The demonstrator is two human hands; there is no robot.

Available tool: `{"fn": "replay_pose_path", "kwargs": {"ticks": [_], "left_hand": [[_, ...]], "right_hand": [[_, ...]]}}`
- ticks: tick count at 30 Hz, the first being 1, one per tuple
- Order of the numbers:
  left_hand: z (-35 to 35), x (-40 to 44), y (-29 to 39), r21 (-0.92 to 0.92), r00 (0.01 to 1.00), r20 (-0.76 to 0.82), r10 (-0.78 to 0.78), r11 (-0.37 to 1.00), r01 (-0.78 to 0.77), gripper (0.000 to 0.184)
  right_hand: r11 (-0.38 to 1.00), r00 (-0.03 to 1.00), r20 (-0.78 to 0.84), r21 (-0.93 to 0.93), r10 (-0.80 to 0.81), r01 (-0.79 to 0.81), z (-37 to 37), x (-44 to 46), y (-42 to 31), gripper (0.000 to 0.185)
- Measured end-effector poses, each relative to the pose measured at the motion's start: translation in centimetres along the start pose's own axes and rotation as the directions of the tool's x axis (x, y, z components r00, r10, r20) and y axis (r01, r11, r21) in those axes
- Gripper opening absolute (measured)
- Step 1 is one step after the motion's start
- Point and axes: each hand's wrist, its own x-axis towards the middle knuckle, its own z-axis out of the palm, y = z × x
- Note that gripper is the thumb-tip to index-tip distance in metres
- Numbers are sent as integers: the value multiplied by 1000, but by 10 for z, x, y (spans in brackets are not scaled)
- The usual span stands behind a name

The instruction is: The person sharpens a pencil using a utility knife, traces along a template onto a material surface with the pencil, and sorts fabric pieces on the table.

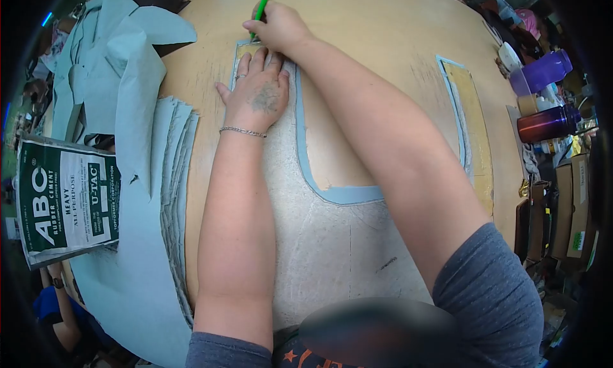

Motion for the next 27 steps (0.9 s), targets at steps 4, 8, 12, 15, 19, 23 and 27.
{"fn": "replay_pose_path", "kwargs": {"ticks": [4, 8, 12, 15, 19, 23, 27], "left_hand": [[1, 0, -3, 15, 1000, 1, 7, 1000, -7, 43], [0, -2, -1, -1, 1000, 8, -17, 1000, 17, 44], [-6, -4, 3, -9, 998, 22, -54, 998, 54, 43], [-7, -5, 1, -17, 998, 25, -62, 998, 62, 43], [-3, -3, -3, -34, 999, 12, -47, 998, 48, 43], [-5, -3, -3, -38, 999, 16, -47, 998, 48, 43], [-3, 0, -5, -22, 997, 35, -64, 998, 65, 44]], "right_hand": [[996, 992, 101, -54, 82, -77, -19, 3, 11, 28], [975, 966, 138, -8, 219, -220, -72, -18, 19, 24], [969, 988, -104, 230, 114, -87, -49, -30, 43, 20], [960, 981, -127, 257, 148, -112, -38, -43, 37, 19], [993, 986, -163, 113, 48, -29, -39, -51, 23, 16], [977, 968, -149, -102, -201, 188, -40, -83, 4, 13], [896, 894, -84, -102, -440, 431, -49, -138, -20, 17]]}}
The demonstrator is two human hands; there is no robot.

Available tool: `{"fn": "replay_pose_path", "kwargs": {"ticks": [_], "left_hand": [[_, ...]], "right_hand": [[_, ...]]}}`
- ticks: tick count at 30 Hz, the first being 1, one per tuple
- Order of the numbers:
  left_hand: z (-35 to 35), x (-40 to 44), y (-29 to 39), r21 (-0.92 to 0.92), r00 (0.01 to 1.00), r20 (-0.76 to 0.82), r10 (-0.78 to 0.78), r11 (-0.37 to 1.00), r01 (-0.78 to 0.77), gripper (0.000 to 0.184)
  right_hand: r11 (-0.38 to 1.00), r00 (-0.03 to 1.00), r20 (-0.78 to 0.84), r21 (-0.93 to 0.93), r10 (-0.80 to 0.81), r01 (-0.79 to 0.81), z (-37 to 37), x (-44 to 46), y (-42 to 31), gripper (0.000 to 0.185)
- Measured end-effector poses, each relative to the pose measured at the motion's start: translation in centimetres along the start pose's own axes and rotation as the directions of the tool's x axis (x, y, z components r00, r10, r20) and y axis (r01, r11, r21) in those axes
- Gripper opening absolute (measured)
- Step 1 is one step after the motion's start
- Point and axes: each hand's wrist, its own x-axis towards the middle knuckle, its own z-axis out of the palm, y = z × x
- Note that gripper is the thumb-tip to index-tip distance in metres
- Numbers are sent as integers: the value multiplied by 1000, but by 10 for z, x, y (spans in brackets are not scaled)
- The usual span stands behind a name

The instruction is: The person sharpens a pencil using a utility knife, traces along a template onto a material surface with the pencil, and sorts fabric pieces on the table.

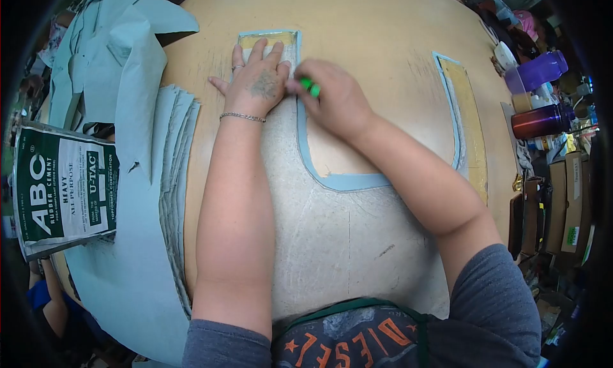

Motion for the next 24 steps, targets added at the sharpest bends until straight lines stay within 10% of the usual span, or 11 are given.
{"fn": "replay_pose_path", "kwargs": {"ticks": [8, 17, 24], "left_hand": [[3, -1, 1, 0, 999, -38, 1, 1000, -1, 44], [0, 0, 5, 78, 1000, -7, -19, 997, 19, 44], [1, 3, 5, 116, 999, 13, -39, 993, 37, 45]], "right_hand": [[971, 987, 154, 237, -43, 5, -40, -67, -71, 18], [787, 780, 224, 78, 584, -612, -137, -124, -50, 12], [521, 605, 265, 326, 751, -789, -211, -162, 24, 11]]}}
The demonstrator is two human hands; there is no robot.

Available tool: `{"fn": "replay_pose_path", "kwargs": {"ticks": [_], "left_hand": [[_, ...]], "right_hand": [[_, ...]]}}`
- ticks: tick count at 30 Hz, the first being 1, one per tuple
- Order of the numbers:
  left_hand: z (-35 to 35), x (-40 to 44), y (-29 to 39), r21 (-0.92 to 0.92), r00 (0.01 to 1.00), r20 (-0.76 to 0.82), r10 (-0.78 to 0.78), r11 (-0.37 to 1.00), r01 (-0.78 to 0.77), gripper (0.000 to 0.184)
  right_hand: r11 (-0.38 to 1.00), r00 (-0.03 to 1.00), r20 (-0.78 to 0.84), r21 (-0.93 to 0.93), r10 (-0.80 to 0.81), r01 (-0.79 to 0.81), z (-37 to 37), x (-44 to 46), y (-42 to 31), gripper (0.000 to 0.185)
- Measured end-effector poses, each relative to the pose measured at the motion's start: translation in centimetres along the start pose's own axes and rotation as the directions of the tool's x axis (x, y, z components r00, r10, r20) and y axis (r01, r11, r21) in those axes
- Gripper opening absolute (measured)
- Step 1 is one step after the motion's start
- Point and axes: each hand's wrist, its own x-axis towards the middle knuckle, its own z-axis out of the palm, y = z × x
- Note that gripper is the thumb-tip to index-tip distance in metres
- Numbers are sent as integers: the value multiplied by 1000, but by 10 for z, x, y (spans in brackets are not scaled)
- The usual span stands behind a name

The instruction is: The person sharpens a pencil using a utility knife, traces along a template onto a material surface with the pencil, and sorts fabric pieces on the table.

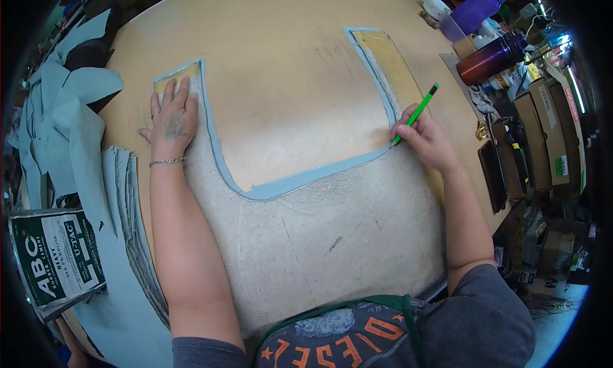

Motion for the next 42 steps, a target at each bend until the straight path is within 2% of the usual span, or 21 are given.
{"fn": "replay_pose_path", "kwargs": {"ticks": [3, 6, 9, 10, 13, 14, 15, 17, 20, 21, 23, 24, 26, 27, 28, 29, 30, 32, 35, 40, 42], "left_hand": [[-1, 1, 1, 8, 1000, 0, -1, 1000, 1, 45], [2, 1, -1, 20, 1000, -7, 4, 1000, -4, 45], [4, 2, -2, 18, 1000, -24, 18, 1000, -17, 45], [4, 0, -2, 14, 999, -30, 21, 1000, -21, 45], [4, -2, -1, 25, 997, -63, 34, 999, -32, 45], [4, -2, 0, 16, 996, -77, 37, 999, -36, 45], [4, -2, 1, 9, 995, -92, 42, 999, -41, 46], [6, -4, -1, -9, 990, -125, 65, 998, -67, 46], [14, 4, -15, -53, 974, -184, 130, 988, -142, 46], [17, 7, -19, -83, 968, -199, 156, 981, -175, 45], [16, -5, -9, 64, 935, -296, 193, 981, -182, 42], [14, -7, 2, 131, 915, -343, 211, 976, -176, 40], [18, -16, 40, -115, 833, -424, 356, 891, -439, 35], [14, -33, 81, -131, 781, -435, 448, 827, -547, 31], [15, -46, 117, -111, 735, -372, 568, 758, -642, 31], [18, -63, 155, -34, 732, -314, 604, 763, -645, 32], [18, -78, 188, 29, 775, -175, 607, 790, -613, 36], [27, -85, 232, 21, 862, 41, 505, 862, -506, 43], [44, -83, 253, -7, 916, 48, 398, 917, -398, 45], [44, -84, 254, 61, 913, 56, 403, 912, -406, 46], [45, -84, 254, 64, 914, 49, 403, 912, -405, 46]], "right_hand": [[957, 965, 4, -126, 263, -260, -22, 25, -20, 11], [950, 966, 36, -194, 258, -246, -35, 59, -18, 12], [994, 991, 84, 18, 105, -107, -44, 71, -16, 12], [985, 999, -14, 168, -37, 39, -44, 68, -18, 9], [965, 963, -259, 264, 76, -5, -71, 46, -16, 8], [989, 888, -438, 94, 141, -111, -73, 35, -15, 12], [976, 877, -470, -128, 96, -175, -79, 25, -7, 12], [795, 860, -509, -518, 11, -316, -92, 1, 20, 14], [826, 843, -532, -440, 77, -353, -74, -25, 21, 15], [869, 831, -541, -342, 129, -358, -70, -28, 19, 16], [928, 813, -535, -132, 230, -350, -67, -32, 14, 17], [929, 823, -537, -175, 187, -325, -67, -33, 15, 18], [917, 848, -520, -278, 106, -285, -68, -32, 20, 21], [921, 861, -500, -283, 97, -268, -67, -32, 21, 21], [923, 876, -475, -293, 87, -251, -65, -32, 20, 21], [924, 892, -447, -307, 74, -230, -63, -31, 19, 21], [914, 892, -450, -340, 50, -223, -61, -31, 19, 20], [921, 902, -427, -318, 71, -224, -62, -30, 20, 21], [941, 914, -389, -252, 116, -227, -67, -30, 20, 22], [963, 930, -349, -192, 115, -191, -69, -28, 29, 21], [963, 920, -387, -216, 68, -162, -64, -29, 32, 20]]}}
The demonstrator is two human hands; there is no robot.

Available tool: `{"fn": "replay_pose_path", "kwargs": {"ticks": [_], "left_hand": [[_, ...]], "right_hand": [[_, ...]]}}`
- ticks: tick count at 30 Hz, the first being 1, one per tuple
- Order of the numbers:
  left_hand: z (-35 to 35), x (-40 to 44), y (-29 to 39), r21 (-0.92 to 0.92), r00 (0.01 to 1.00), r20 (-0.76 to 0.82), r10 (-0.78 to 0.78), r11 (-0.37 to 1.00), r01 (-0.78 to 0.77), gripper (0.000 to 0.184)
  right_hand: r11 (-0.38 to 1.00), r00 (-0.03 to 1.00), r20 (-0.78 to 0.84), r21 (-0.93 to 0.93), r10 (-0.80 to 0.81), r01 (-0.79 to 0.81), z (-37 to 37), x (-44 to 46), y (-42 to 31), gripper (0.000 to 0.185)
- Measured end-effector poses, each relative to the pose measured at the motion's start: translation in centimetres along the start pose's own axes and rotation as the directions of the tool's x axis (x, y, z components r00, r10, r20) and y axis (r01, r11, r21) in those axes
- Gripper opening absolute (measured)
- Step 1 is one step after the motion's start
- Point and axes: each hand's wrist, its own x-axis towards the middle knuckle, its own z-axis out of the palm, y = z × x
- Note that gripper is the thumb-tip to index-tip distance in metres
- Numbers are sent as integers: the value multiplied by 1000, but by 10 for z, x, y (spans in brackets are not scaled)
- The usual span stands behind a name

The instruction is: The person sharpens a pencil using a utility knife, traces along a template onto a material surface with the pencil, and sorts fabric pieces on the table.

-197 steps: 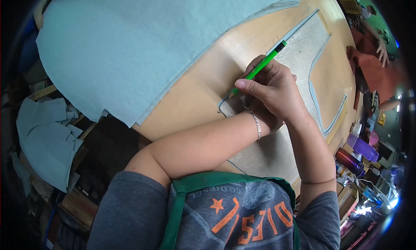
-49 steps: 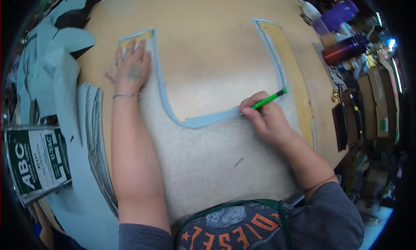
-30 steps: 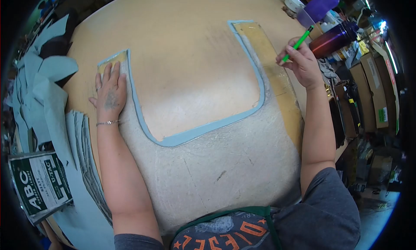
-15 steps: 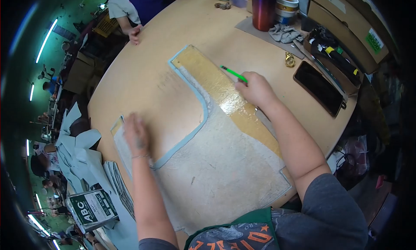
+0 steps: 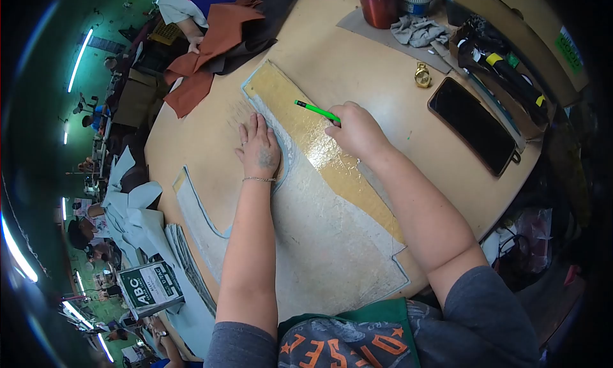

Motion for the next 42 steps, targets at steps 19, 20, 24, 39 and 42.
{"fn": "replay_pose_path", "kwargs": {"ticks": [19, 20, 24, 39, 42], "left_hand": [[4, 2, 0, 10, 999, 17, -27, 1000, 27, 51], [4, 2, -1, 12, 999, 18, -28, 1000, 28, 51], [5, 3, -2, 20, 999, 21, -31, 999, 31, 51], [10, -17, -19, -350, 909, -372, 189, 879, -326, 39], [-29, -98, 15, -333, 799, -409, 441, 743, -580, 33]], "right_hand": [[998, 998, 48, -44, -33, 35, -4, -2, -3, 30], [999, 998, 58, -31, -26, 28, -5, -2, -4, 31], [999, 996, 86, -19, -24, 26, -9, -2, -5, 33], [985, 995, 15, -145, -96, 97, 2, -3, 0, 29], [986, 995, 11, -128, -104, 104, -1, -1, 0, 31]]}}
